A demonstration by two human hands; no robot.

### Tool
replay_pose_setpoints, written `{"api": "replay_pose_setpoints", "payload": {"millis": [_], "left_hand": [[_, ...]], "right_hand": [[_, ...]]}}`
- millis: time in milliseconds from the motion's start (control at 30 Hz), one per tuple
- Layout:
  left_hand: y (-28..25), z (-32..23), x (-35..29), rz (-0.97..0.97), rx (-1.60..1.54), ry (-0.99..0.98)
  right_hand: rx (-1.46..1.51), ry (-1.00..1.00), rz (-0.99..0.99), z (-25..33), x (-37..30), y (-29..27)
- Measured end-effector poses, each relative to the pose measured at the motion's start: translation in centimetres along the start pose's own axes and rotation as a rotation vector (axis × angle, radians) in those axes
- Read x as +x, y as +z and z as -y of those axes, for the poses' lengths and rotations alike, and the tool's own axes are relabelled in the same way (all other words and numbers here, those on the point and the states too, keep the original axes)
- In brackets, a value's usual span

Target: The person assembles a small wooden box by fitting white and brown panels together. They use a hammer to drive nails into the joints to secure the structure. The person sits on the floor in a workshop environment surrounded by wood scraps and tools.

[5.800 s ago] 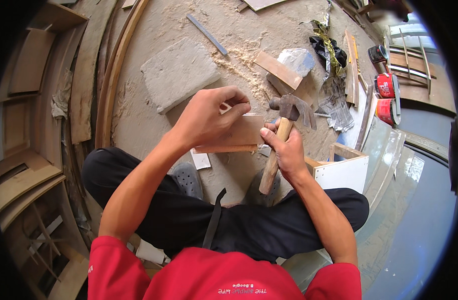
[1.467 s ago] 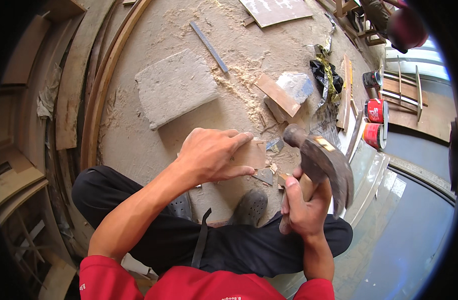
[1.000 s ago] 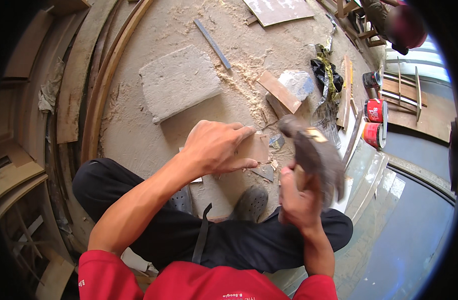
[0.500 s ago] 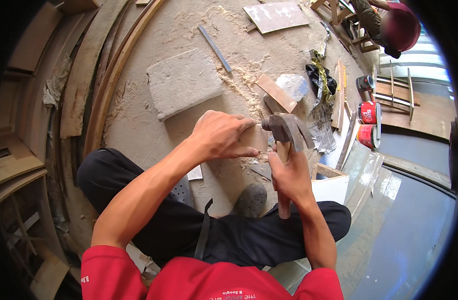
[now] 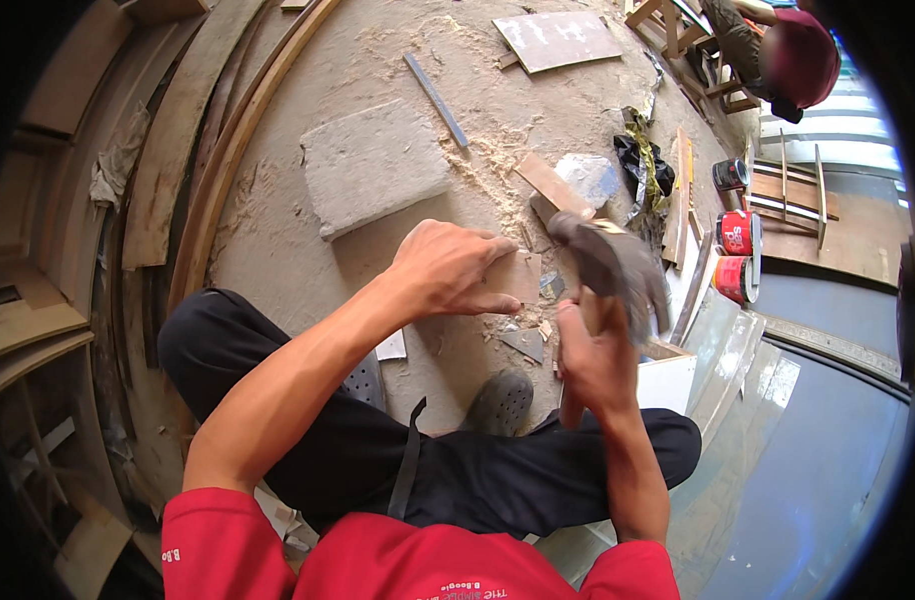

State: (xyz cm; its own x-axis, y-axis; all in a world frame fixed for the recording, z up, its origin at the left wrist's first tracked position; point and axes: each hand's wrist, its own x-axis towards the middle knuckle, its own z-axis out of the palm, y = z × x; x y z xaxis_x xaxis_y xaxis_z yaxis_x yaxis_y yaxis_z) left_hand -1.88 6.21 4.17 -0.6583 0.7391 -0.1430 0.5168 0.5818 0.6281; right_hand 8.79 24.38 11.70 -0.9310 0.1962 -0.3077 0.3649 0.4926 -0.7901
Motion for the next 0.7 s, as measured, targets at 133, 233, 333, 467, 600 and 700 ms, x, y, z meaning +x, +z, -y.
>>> {"api": "replay_pose_setpoints", "payload": {"millis": [133, 233, 333, 467, 600, 700], "left_hand": [[0.1, -0.2, 0.0, 0.012, 0.006, -0.003], [0.2, -0.1, 0.1, -0.009, -0.003, 0.007], [-0.1, -0.3, 0.1, 0.032, 0.025, -0.016], [0.4, -0.1, 0.1, -0.012, 0.001, -0.003], [0.1, -0.5, 0.2, 0.022, -0.008, -0.015], [0.2, -0.3, 0.4, 0.013, 0.003, -0.013]], "right_hand": [[-0.312, -0.465, -0.096, -2.8, 0.3, 0.8], [0.023, 0.128, 0.116, -1.4, 0.8, 1.1], [0.149, 0.162, 0.052, 1.5, 0.5, 0.3], [-0.018, -0.126, -0.036, -1.4, 0.7, 0.2], [-0.074, -0.015, 0.111, -3.0, 1.6, 0.8], [0.009, -0.071, 0.021, -1.8, 1.5, 0.2]]}}
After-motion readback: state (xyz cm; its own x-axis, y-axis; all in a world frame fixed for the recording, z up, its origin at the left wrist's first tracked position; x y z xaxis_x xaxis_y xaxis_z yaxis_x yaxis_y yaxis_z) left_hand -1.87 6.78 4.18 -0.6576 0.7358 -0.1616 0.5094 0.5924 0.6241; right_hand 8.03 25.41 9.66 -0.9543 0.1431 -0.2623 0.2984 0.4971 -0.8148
